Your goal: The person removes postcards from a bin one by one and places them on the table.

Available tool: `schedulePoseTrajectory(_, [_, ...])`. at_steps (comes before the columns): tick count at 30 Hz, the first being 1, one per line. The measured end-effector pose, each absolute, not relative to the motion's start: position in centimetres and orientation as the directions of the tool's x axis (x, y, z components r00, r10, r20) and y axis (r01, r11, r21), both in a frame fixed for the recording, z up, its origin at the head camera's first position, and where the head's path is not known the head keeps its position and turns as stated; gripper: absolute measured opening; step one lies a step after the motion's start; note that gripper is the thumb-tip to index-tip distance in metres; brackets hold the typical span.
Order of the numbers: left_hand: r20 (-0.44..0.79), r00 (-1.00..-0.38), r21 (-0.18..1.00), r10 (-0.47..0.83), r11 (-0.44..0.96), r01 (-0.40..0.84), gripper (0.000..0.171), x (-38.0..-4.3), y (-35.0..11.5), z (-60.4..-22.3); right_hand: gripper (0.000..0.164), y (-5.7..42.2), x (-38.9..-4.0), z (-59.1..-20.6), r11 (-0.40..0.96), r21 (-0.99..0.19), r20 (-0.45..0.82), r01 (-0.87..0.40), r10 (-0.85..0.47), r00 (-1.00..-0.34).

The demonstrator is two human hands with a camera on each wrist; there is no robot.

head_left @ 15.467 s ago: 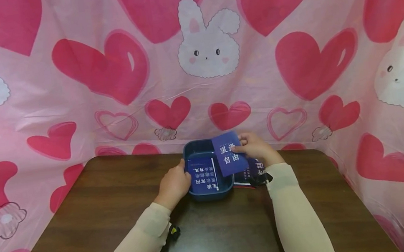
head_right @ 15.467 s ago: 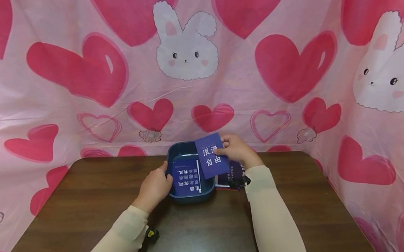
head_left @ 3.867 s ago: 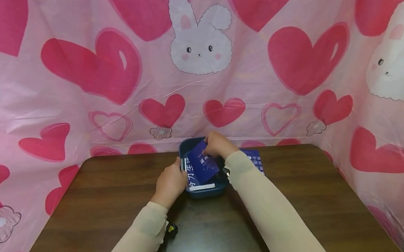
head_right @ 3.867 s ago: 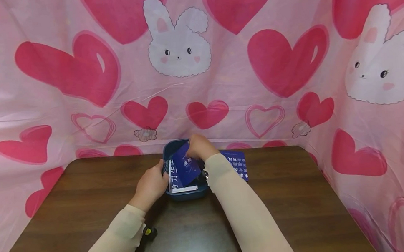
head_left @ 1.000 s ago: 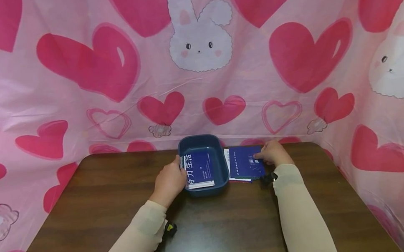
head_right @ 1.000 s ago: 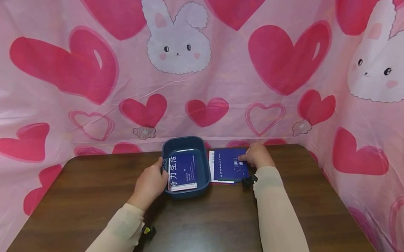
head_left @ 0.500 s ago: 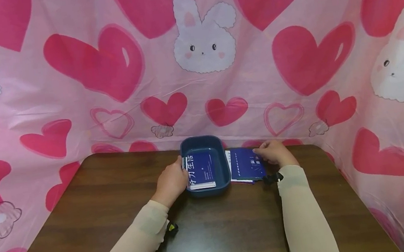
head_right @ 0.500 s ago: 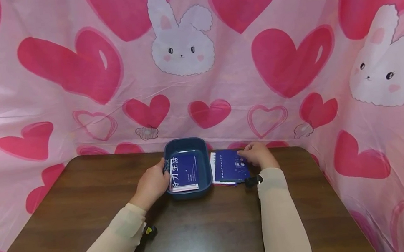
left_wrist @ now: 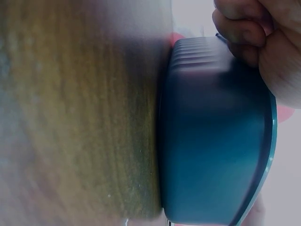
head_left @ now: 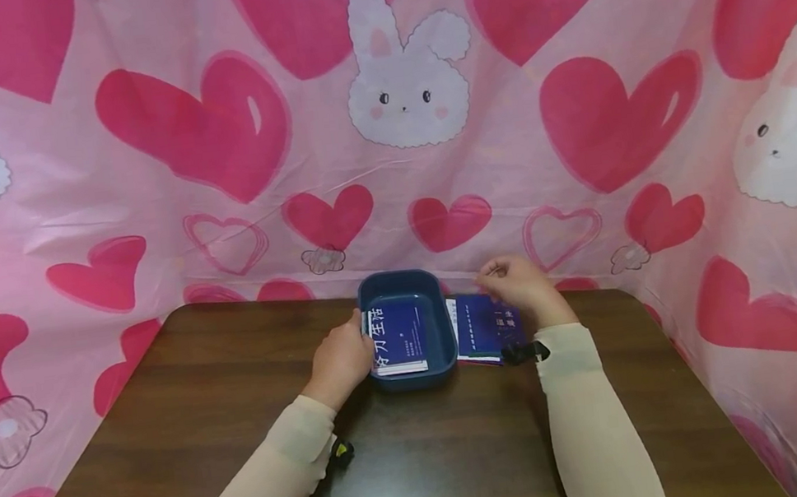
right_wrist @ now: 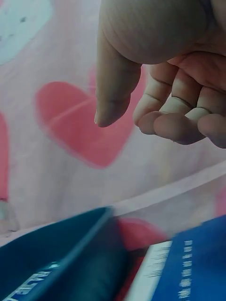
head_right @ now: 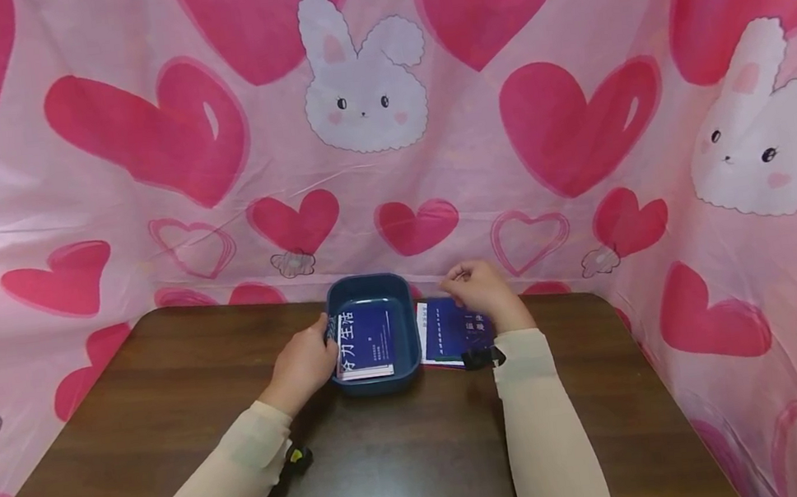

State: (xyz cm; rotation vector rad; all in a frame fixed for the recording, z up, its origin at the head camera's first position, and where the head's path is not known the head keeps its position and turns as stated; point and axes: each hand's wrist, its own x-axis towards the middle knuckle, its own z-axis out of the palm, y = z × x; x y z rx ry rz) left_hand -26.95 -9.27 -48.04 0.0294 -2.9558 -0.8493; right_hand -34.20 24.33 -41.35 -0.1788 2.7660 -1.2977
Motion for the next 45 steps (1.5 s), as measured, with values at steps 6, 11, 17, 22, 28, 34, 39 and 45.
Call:
schedulePoseTrajectory(6, [0.060,-0.997,0.534,-0.042,0.846,-0.003,0.065,-27.0,-9.4,-48.2,0.026,20.0,-34.1,-41.2,0.635,-0.756,0.016,-0.159,-0.225,-0.974])
schedulePoseTrajectory(11, [0.062,-0.997,0.540,-0.047,0.842,-0.006,0.065,-26.9,-9.5,-48.2,0.029,15.6,-34.4,-41.0,0.687,-0.693,-0.027,-0.219,-0.328,-0.944])
schedulePoseTrajectory(17, [0.053,-0.997,0.543,-0.051,0.840,-0.014,0.066,-26.9,-9.7,-48.1,0.039,11.8,-35.5,-40.7,0.747,-0.628,-0.105,-0.219,-0.360,-0.927])
schedulePoseTrajectory(22, [0.058,-0.998,0.539,-0.036,0.843,0.001,0.065,-27.1,-9.8,-48.0,0.039,10.2,-36.5,-41.2,0.786,-0.588,-0.165,-0.189,-0.345,-0.924])
schedulePoseTrajectory(28, [0.055,-0.998,0.533,-0.033,0.846,0.002,0.065,-27.1,-9.7,-48.1,0.036,9.0,-37.1,-41.8,0.832,-0.530,-0.190,-0.164,-0.305,-0.933])
schedulePoseTrajectory(34, [0.056,-0.998,0.530,-0.029,0.848,0.005,0.065,-27.0,-9.6,-48.0,0.047,7.8,-36.7,-42.5,0.897,-0.424,-0.215,-0.126,-0.235,-0.948])
schedulePoseTrajectory(39, [0.052,-0.998,0.529,-0.026,0.849,0.005,0.065,-27.1,-9.4,-48.0,0.068,7.1,-37.8,-44.4,0.958,-0.235,-0.221,-0.164,-0.217,-0.951])
schedulePoseTrajectory(45, [0.035,-0.999,0.532,-0.019,0.847,0.002,0.066,-27.0,-9.3,-48.0,0.085,7.1,-40.6,-47.4,0.972,-0.174,-0.246,-0.160,-0.200,-0.949])
